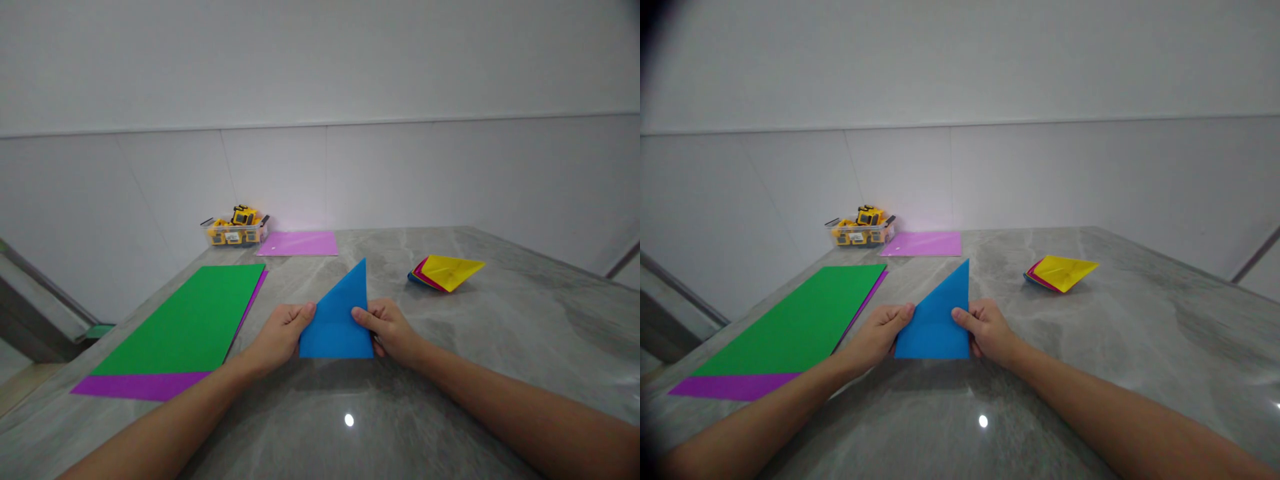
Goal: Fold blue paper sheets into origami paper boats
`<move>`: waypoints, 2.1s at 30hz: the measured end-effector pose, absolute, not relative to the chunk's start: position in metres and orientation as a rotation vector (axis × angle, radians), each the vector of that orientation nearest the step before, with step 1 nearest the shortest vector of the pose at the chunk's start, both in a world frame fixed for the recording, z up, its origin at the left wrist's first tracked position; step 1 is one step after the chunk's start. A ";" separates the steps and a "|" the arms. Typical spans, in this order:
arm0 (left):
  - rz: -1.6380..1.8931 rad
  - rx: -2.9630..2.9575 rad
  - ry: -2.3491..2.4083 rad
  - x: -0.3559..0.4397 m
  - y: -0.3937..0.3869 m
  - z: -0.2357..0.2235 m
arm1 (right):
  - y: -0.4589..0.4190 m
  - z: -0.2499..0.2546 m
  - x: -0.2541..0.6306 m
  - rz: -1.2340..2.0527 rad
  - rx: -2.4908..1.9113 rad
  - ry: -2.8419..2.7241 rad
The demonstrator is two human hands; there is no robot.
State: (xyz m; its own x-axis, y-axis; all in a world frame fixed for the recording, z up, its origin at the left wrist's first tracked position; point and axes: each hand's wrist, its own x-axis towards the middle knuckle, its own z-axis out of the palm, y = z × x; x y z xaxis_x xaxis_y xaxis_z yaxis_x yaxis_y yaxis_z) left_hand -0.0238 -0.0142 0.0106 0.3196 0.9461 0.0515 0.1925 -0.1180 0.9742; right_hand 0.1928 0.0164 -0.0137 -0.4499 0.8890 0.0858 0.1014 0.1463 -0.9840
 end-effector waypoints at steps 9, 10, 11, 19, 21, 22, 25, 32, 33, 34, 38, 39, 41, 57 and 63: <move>0.886 1.501 0.969 -0.028 -0.017 0.008 | 0.017 -0.013 0.197 1.457 -0.872 -1.837; 0.863 1.478 0.950 -0.028 -0.016 0.007 | 0.017 -0.013 0.197 1.452 -0.866 -1.886; 0.839 1.455 0.935 -0.028 -0.016 0.006 | 0.016 -0.013 0.198 1.450 -0.860 -1.931; 0.686 1.522 0.859 -0.030 -0.022 0.008 | 0.001 -0.013 0.191 1.696 -0.692 -2.049; 0.685 1.565 0.841 -0.031 -0.024 0.010 | -0.001 -0.011 0.190 1.714 -0.673 -2.040; 0.693 1.589 0.846 -0.030 -0.024 0.010 | -0.001 -0.011 0.189 1.719 -0.669 -2.041; 0.725 1.624 0.887 -0.028 -0.025 0.009 | -0.001 -0.009 0.190 1.749 -0.668 -2.070; 0.633 1.629 0.797 -0.028 -0.027 0.009 | -0.007 -0.007 0.190 1.754 -0.634 -2.268; 0.634 1.634 0.793 -0.029 -0.028 0.010 | -0.008 -0.007 0.190 1.747 -0.621 -2.263; 0.639 1.637 0.792 -0.029 -0.029 0.010 | -0.009 -0.007 0.189 1.738 -0.612 -2.253; 0.650 1.652 0.783 -0.027 -0.031 0.011 | -0.011 -0.010 0.184 1.693 -0.660 -2.116; 0.639 1.661 0.774 -0.026 -0.032 0.010 | -0.011 -0.011 0.183 1.666 -0.679 -2.072; 0.609 1.672 0.767 -0.023 -0.033 0.008 | -0.010 -0.013 0.181 1.594 -0.699 -2.005; 0.634 1.728 0.931 -0.014 -0.026 0.001 | -0.004 -0.017 0.178 1.409 -0.812 -1.675; 0.615 1.904 0.963 -0.012 -0.034 0.007 | -0.002 -0.015 0.176 1.532 -0.819 -1.597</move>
